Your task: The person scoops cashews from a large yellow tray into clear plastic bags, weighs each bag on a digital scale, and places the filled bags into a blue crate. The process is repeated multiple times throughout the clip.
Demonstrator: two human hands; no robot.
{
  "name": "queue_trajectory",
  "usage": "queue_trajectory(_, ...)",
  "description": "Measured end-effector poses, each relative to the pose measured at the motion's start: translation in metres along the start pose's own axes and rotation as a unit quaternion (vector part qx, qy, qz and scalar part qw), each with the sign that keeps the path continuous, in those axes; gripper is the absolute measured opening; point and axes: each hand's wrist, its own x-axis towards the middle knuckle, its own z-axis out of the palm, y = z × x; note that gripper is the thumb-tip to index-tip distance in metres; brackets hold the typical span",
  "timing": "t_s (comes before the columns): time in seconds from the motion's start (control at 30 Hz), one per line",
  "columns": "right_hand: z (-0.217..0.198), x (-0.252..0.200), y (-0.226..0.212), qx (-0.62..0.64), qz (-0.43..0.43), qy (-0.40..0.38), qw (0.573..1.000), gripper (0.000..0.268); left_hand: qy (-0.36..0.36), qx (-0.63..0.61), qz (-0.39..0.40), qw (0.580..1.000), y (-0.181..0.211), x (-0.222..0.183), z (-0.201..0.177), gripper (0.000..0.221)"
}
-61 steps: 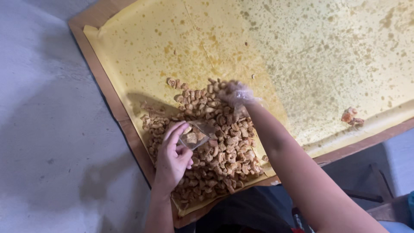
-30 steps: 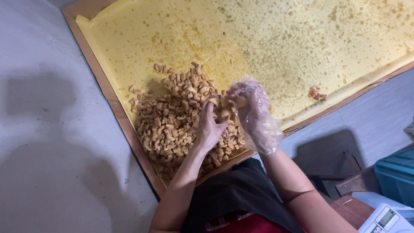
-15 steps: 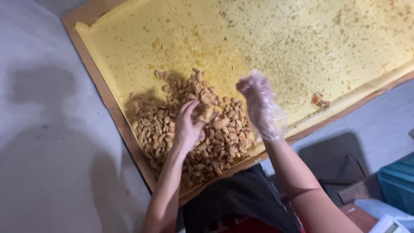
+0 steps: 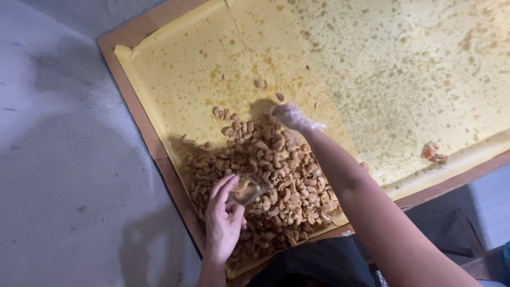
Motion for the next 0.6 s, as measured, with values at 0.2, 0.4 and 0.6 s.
queue_trajectory(0.2,0.035,0.03,0.003,-0.135,0.09,0.091,0.983,0.032,0.018,0.004,-0.053,0.998,-0.031,0.008,0.0,0.055)
queue_trajectory(0.4,0.031,0.005,0.024,-0.152,0.031,0.029,0.988,0.023,0.067,0.13,-0.126,0.981,-0.044,0.015,0.007,0.043)
queue_trajectory(0.6,-0.033,-0.122,0.041,-0.062,0.067,0.156,0.984,0.018,0.022,0.033,-0.051,0.998,-0.021,0.017,-0.008,0.066)
